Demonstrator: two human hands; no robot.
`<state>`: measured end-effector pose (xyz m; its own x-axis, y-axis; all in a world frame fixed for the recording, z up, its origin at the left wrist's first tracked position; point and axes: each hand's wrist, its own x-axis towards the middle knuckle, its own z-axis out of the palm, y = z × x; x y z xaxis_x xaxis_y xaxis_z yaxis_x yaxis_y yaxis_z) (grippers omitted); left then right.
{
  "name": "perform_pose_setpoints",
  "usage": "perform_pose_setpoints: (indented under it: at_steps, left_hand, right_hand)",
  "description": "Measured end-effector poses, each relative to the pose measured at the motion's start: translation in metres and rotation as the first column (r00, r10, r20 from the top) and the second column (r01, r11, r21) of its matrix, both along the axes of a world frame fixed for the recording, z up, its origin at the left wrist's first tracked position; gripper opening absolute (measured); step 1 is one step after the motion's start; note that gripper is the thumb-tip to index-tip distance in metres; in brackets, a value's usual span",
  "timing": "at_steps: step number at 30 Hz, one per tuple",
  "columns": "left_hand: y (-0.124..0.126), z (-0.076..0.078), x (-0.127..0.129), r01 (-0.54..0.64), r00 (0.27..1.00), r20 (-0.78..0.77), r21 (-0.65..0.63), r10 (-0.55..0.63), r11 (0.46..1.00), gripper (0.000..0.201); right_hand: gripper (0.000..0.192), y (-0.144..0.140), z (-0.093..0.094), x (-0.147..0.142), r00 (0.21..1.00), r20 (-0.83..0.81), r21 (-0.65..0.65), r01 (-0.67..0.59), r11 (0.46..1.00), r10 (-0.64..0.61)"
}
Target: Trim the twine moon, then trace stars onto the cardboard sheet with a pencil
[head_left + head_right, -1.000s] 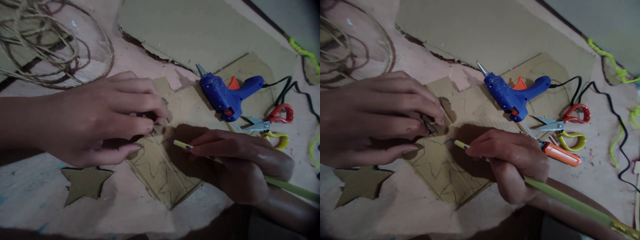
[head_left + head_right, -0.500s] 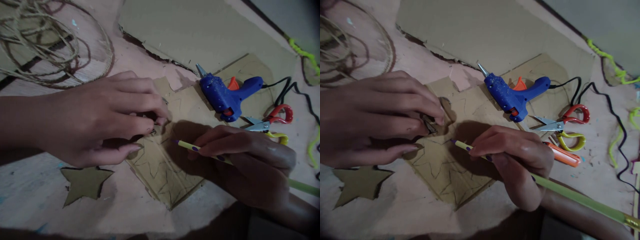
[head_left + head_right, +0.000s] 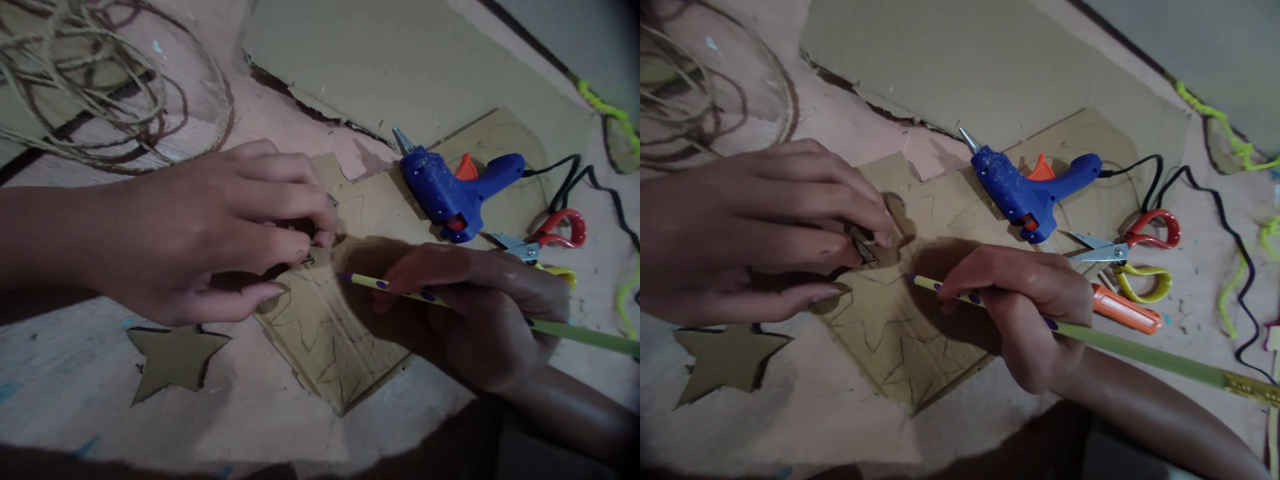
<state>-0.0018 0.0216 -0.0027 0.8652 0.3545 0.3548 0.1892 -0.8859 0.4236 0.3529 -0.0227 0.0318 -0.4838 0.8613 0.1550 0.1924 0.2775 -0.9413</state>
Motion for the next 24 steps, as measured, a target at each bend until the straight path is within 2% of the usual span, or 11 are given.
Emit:
perform_pose_setpoints:
  at_steps: [2,4,8,12,16,21,24]
  left_hand:
    - [0.000,0.001,0.001,-0.002,1.000,0.003,-0.010,0.003,1.000,0.017]
    - [0.000,0.001,0.001,-0.011,1.000,0.004,-0.018,0.012,1.000,0.015]
    - [0.001,0.003,0.002,-0.006,1.000,0.018,-0.035,0.006,0.999,0.013]
    - [0.001,0.002,0.004,0.004,1.000,0.006,-0.031,-0.004,1.000,0.014]
    - [0.000,0.001,0.005,-0.006,1.000,0.009,-0.037,0.006,0.999,0.015]
    - [0.000,0.003,0.005,0.002,1.000,0.016,-0.039,-0.001,0.999,0.012]
    - [0.000,0.002,0.004,-0.005,1.000,0.019,-0.048,0.006,0.999,0.013]
  right_hand:
    - [0.043,0.004,-0.001,0.003,0.996,0.031,0.065,-0.083,0.994,0.081]
    - [0.048,0.004,-0.002,0.006,0.992,0.068,0.059,-0.112,0.992,0.108]
    - [0.048,-0.002,-0.001,0.009,0.996,0.080,-0.016,-0.024,1.000,0.025]
    - [0.045,-0.004,0.002,0.011,0.983,0.150,0.066,-0.121,0.990,0.110]
    - [0.046,-0.003,0.004,0.011,0.989,0.138,0.037,-0.061,0.997,0.055]
    - [0.045,-0.003,0.003,0.009,0.980,0.154,0.115,-0.143,0.983,0.125]
    - [0.047,-0.005,0.003,0.008,0.986,0.146,0.074,-0.092,0.993,0.081]
